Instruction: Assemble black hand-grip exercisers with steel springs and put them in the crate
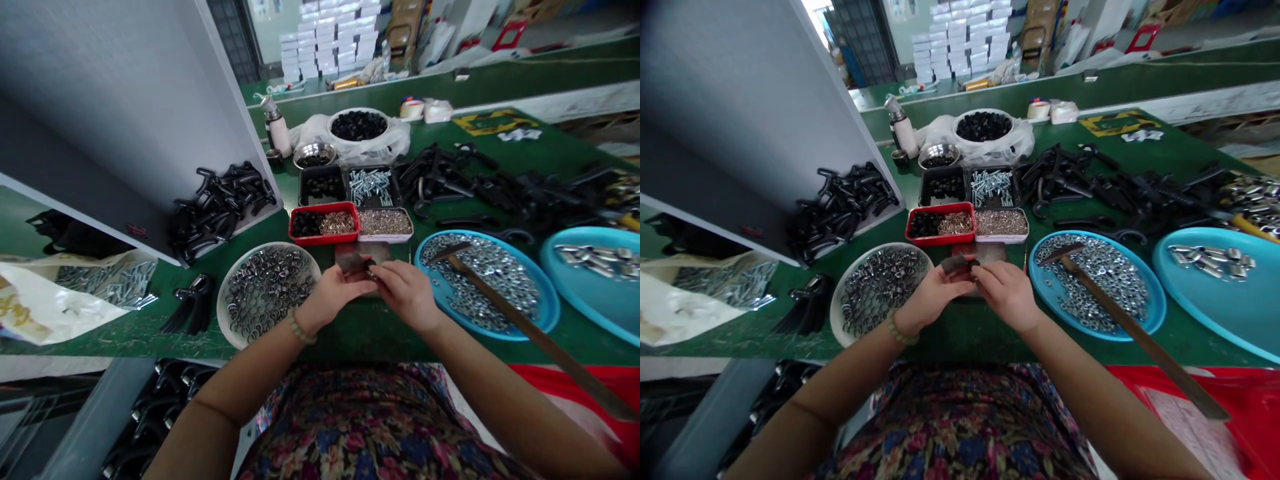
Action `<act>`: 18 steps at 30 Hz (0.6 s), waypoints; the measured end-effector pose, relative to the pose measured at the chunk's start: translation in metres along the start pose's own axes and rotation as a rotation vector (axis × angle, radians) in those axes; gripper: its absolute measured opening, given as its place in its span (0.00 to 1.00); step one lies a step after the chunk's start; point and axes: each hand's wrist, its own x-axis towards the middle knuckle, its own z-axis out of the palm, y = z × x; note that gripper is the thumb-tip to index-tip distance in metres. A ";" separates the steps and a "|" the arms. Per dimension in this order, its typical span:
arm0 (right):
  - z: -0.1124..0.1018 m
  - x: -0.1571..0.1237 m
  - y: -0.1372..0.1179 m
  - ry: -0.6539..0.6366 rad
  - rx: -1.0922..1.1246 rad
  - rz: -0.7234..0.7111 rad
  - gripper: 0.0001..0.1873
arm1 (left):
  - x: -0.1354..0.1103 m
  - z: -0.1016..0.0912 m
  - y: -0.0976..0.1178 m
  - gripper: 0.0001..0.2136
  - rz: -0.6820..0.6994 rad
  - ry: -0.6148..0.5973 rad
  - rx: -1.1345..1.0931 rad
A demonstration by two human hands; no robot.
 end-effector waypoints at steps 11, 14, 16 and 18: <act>0.014 -0.032 -0.022 -0.093 0.907 0.804 0.15 | -0.037 -0.007 -0.016 0.10 -0.130 0.028 0.175; 0.021 -0.038 -0.030 -0.070 0.736 0.724 0.18 | -0.033 -0.017 -0.018 0.10 0.122 0.111 0.657; 0.026 -0.041 -0.035 -0.145 0.604 0.648 0.23 | -0.033 -0.023 -0.017 0.11 0.223 0.101 0.951; 0.033 -0.042 -0.037 -0.131 0.534 0.633 0.28 | -0.035 -0.026 -0.013 0.10 0.211 0.085 1.148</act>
